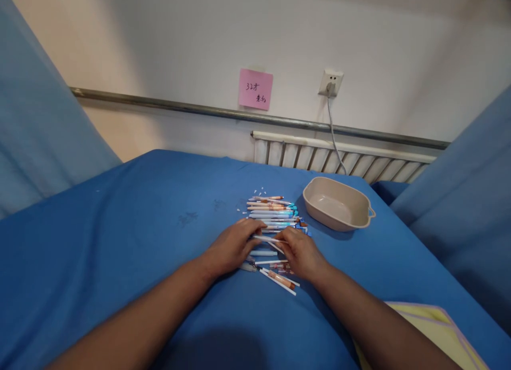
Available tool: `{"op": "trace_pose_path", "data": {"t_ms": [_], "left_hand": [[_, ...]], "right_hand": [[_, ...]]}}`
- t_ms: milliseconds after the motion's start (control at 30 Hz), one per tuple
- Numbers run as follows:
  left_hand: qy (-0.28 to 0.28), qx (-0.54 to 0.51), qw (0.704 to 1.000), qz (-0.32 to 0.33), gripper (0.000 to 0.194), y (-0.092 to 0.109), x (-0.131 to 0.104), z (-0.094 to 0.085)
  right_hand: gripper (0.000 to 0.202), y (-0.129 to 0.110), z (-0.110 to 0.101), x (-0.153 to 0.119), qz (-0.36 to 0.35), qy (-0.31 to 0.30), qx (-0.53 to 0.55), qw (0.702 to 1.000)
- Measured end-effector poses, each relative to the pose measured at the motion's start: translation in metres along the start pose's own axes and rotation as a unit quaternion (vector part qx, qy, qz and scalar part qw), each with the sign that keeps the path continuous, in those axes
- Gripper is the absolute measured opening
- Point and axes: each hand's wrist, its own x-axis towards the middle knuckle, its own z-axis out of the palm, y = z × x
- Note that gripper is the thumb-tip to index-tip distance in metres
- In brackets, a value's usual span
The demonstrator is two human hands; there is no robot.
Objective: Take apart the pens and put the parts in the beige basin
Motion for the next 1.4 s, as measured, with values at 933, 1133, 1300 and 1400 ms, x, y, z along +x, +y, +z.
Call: {"op": "trace_pose_path", "data": {"t_ms": [933,1133,1300,1400], "left_hand": [[0.018,0.012,1.0,0.008,0.041,-0.004,0.0004,0.0049],[-0.007,0.032,0.999,-0.009,0.031,-0.0038,0.0013,0.0038],[0.004,0.017,1.0,0.025,0.038,-0.0011,0.0002,0.004],[-0.005,0.027,0.999,0.039,0.032,0.0,-0.0001,0.005]], "right_hand": [[0.01,0.0013,-0.0002,-0.0013,-0.015,0.006,-0.008,1.0],[0.009,0.0015,-0.0003,-0.0015,-0.021,0.006,-0.005,1.0],[0.01,0.0012,0.0,-0.0017,-0.018,0.007,-0.007,1.0],[0.011,0.0013,-0.0011,-0.002,-0.022,0.011,-0.002,1.0]]}}
